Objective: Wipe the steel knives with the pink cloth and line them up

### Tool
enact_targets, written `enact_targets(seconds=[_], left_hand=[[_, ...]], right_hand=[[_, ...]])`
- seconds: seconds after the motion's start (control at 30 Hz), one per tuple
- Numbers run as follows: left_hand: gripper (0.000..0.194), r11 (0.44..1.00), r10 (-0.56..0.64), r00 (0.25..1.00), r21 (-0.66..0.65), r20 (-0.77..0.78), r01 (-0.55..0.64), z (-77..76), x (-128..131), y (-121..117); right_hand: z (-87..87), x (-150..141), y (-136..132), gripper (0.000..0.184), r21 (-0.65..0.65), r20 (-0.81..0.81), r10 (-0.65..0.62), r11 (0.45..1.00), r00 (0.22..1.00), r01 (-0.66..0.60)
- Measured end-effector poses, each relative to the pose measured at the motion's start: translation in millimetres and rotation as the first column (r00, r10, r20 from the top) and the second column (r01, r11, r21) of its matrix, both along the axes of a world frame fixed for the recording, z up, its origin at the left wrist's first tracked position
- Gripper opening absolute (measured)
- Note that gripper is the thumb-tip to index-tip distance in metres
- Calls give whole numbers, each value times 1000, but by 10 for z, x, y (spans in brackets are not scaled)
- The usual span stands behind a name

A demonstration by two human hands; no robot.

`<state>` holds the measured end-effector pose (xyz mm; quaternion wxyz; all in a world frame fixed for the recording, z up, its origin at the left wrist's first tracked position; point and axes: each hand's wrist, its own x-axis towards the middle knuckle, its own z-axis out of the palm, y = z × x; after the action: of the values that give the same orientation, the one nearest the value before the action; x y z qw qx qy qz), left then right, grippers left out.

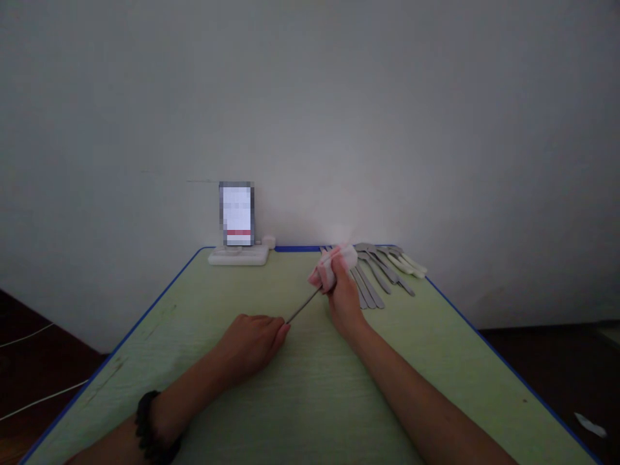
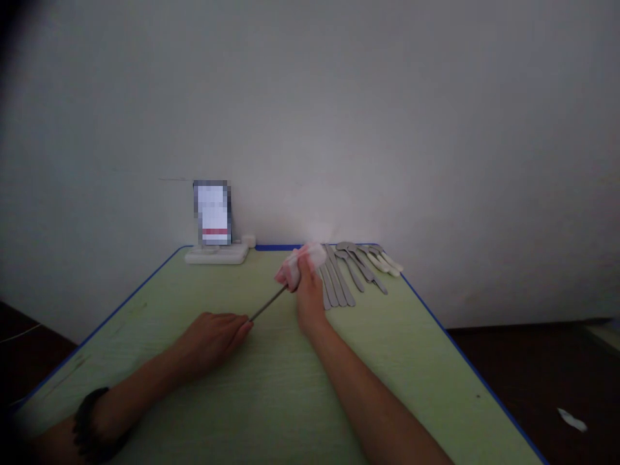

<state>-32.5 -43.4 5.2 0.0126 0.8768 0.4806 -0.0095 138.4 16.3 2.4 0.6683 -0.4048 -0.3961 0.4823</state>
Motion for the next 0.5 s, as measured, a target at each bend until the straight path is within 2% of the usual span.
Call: enact_targets(seconds=[0.1,0.2,0.27,0.4,0.5], left_hand=[[44,1000,4,1000,7,5,-4,-27,-8,10],[44,1000,15,1000,11,24,-15,-64,-25,31],[45,1000,14,998,4,53,-14,-84,-39,44],[48,998,-11,984,-64,175,23,-82,-56,38],[49,987,-18,955,-148,296,64,-69,-55,7]], right_hand=[[-29,-144,-141,39,-47,95,45,998,994,-41],[-95,-285,-264,43,-144,208,184,977,961,-156],[-131,-334,-302,44,-151,213,217,971,953,-187],[-131,-259,-225,49,-154,161,173,977,972,-148],[-83,-90,-76,48,-100,46,94,991,995,-89]])
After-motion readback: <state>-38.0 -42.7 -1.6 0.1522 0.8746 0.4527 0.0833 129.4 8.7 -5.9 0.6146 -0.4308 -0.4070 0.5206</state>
